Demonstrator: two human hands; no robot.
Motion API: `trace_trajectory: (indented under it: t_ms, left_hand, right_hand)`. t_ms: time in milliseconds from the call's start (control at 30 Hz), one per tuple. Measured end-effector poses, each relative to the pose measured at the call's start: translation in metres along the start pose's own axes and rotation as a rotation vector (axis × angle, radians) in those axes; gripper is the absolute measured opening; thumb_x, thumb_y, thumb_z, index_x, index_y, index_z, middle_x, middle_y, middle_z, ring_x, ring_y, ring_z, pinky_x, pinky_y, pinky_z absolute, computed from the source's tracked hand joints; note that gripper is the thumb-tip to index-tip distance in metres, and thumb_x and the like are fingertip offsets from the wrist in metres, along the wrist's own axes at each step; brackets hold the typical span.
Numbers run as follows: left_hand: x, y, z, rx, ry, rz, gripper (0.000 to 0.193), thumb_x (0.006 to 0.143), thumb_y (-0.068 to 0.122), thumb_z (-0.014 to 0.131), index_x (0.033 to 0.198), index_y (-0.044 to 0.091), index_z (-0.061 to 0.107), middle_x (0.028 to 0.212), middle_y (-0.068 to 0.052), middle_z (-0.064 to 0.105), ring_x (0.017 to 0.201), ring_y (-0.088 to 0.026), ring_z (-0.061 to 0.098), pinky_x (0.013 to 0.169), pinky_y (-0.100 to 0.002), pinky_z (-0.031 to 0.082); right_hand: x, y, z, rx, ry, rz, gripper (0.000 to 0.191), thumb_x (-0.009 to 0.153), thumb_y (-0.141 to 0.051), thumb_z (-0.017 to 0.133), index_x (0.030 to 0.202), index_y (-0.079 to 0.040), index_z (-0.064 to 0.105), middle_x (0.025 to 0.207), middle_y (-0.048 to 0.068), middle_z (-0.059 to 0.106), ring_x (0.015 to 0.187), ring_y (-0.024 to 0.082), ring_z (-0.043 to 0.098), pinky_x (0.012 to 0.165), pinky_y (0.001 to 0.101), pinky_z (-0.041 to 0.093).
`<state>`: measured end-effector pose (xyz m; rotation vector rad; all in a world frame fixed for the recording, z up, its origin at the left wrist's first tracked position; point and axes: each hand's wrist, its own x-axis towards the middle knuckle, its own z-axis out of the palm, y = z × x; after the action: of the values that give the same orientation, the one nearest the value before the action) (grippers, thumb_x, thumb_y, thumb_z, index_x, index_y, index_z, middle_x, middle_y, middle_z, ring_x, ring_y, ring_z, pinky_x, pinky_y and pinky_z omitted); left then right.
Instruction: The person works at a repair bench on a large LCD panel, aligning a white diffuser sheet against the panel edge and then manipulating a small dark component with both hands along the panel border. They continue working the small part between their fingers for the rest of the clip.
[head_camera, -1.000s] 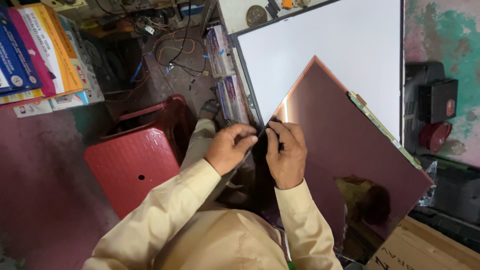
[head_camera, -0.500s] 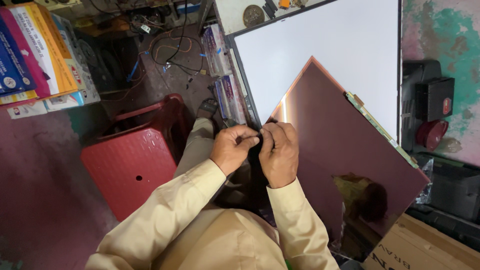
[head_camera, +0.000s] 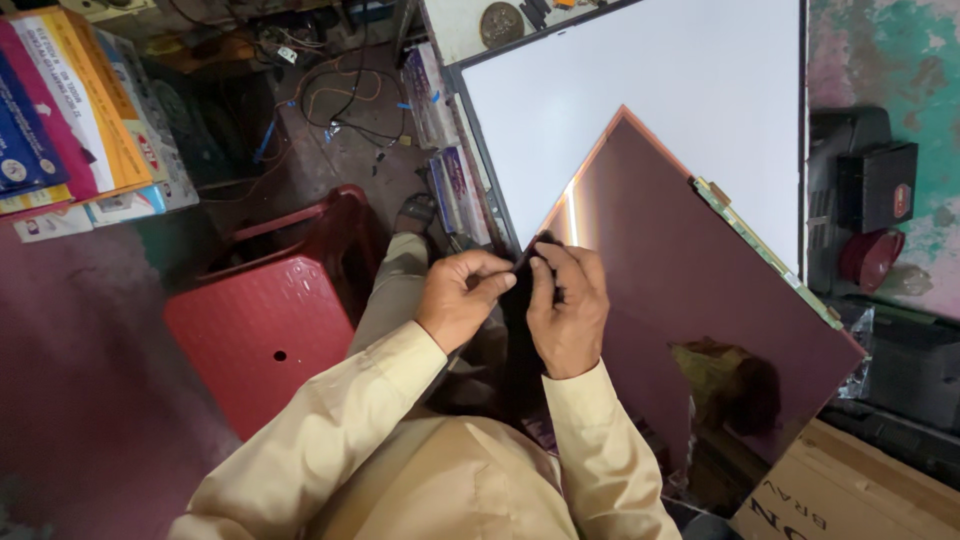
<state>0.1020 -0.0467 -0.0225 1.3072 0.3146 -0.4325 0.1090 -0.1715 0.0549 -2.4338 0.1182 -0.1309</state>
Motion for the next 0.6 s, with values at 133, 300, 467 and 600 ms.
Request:
trace_trajectory:
  t_ms: [133, 300, 467, 600]
  left_hand:
    - [0.001, 0.0, 0.0, -0.061, -0.015, -0.007, 0.019, 0.089, 0.002, 0.075, 0.108, -0.001, 0.075, 0.081, -0.002, 0.073, 0.073, -0.005, 0.062, 0.068, -0.024, 0.053]
    - [0.0, 0.002, -0.001, 0.039, 0.005, -0.029, 0.023, 0.087, 0.001, 0.076, 0.11, -0.001, 0.075, 0.079, -0.003, 0.074, 0.07, -0.004, 0.062, 0.064, -0.024, 0.052]
    - [0.002, -0.001, 0.0, 0.038, 0.016, -0.032, 0.022, 0.087, 0.001, 0.076, 0.108, -0.001, 0.076, 0.078, -0.003, 0.074, 0.068, -0.004, 0.061, 0.062, -0.024, 0.051]
    - [0.001, -0.004, 0.001, 0.004, 0.015, -0.034, 0.021, 0.088, 0.001, 0.076, 0.108, 0.0, 0.076, 0.078, -0.002, 0.074, 0.069, -0.004, 0.061, 0.064, -0.023, 0.052]
  right_hand:
    - [0.001, 0.002, 0.003, 0.004, -0.012, -0.147, 0.017, 0.093, 0.002, 0.072, 0.109, -0.003, 0.07, 0.106, 0.016, 0.063, 0.093, 0.033, 0.067, 0.081, 0.0396, 0.055]
    - [-0.001, 0.003, 0.008, 0.001, -0.007, -0.116, 0.014, 0.094, 0.003, 0.071, 0.107, -0.003, 0.069, 0.105, 0.014, 0.065, 0.093, 0.032, 0.067, 0.08, 0.0397, 0.055]
    - [-0.002, 0.003, 0.01, -0.02, 0.014, -0.147, 0.015, 0.094, 0.004, 0.07, 0.107, -0.003, 0.068, 0.105, 0.015, 0.065, 0.094, 0.034, 0.067, 0.082, 0.041, 0.055]
    - [-0.002, 0.003, 0.01, -0.001, 0.004, -0.147, 0.014, 0.096, 0.005, 0.068, 0.107, -0.002, 0.067, 0.105, 0.015, 0.064, 0.093, 0.034, 0.067, 0.081, 0.0414, 0.055]
